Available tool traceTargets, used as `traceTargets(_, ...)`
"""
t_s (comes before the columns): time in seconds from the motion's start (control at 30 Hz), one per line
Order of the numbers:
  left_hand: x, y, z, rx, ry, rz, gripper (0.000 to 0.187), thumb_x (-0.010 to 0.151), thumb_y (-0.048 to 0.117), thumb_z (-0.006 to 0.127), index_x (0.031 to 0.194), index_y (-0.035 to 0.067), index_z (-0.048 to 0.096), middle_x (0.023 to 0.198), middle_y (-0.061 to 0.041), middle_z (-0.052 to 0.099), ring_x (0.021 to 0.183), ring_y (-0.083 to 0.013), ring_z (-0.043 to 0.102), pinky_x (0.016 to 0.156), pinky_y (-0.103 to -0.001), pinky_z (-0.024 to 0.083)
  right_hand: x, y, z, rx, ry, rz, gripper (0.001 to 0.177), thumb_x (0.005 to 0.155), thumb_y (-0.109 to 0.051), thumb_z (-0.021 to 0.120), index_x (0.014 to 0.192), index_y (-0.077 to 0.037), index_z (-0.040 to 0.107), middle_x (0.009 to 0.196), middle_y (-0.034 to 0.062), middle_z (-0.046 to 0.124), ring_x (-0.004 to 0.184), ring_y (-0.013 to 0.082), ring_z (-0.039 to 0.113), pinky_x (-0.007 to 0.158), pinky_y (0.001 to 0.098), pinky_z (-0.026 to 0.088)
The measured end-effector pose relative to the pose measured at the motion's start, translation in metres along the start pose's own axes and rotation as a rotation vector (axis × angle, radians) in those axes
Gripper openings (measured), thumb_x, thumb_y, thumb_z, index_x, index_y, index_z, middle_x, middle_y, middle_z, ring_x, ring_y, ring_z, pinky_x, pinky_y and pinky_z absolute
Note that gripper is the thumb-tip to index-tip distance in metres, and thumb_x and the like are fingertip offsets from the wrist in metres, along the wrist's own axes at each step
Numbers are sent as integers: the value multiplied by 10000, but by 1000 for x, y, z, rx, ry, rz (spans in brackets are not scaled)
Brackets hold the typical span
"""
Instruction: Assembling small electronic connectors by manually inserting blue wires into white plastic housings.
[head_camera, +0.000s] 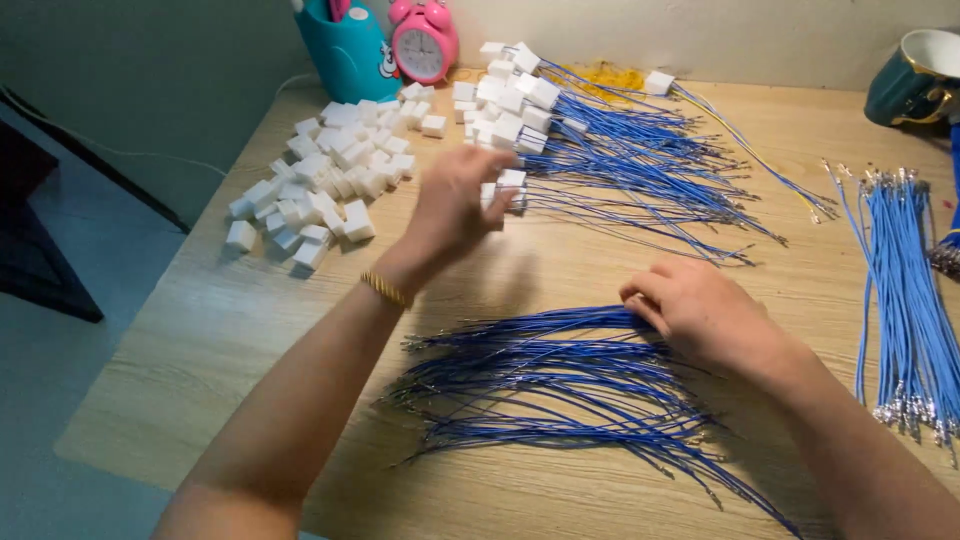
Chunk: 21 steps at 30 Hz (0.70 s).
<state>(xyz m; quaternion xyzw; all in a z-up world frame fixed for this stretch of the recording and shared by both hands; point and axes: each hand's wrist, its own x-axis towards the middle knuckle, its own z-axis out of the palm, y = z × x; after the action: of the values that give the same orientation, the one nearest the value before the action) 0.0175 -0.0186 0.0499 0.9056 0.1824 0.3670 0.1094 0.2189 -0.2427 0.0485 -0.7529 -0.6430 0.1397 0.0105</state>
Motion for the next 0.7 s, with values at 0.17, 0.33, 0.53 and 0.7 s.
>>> traceTargets(0.17, -66, 98, -57, -78, -619, -132, 500, 869, 384, 644, 1283, 112, 577, 1232, -134, 596, 1093, -277, 550, 844, -414, 496, -39, -3, 26, 86, -10, 13, 333, 880, -321, 499, 1156, -337, 684, 1027, -48, 699, 992, 182, 649, 855, 339, 501)
traceTargets(0.33, -94, 71, -74, -217, -589, -135, 335, 897, 314, 605, 1175, 132, 648, 1186, -60, 629, 943, -269, 656, 710, -408, 521, -56, -10, 17, 51, -86, 149, 342, 845, -290, 543, 1123, -441, 675, 1096, -195, 694, 1007, 60, 672, 798, 275, 536)
traceTargets(0.53, -79, -47, -101, 226, -131, -143, 313, 779, 1, 738, 1076, 96, 722, 1008, -99, 744, 843, -241, 701, 769, -348, 587, -37, -27, -17, 165, 199, 130, 283, 884, -301, 562, 1094, -218, 733, 1091, -84, 752, 1031, 109, 667, 889, 275, 498)
traceTargets(0.7, -81, -74, -116, 591, -428, -279, 627, 693, 604, 775, 1143, 181, 665, 1219, -38, 585, 1160, -295, 469, 1012, -588, 248, -19, -34, -10, 180, 198, 102, 266, 865, -296, 597, 1084, -241, 738, 1040, -77, 755, 994, 107, 663, 836, 277, 503)
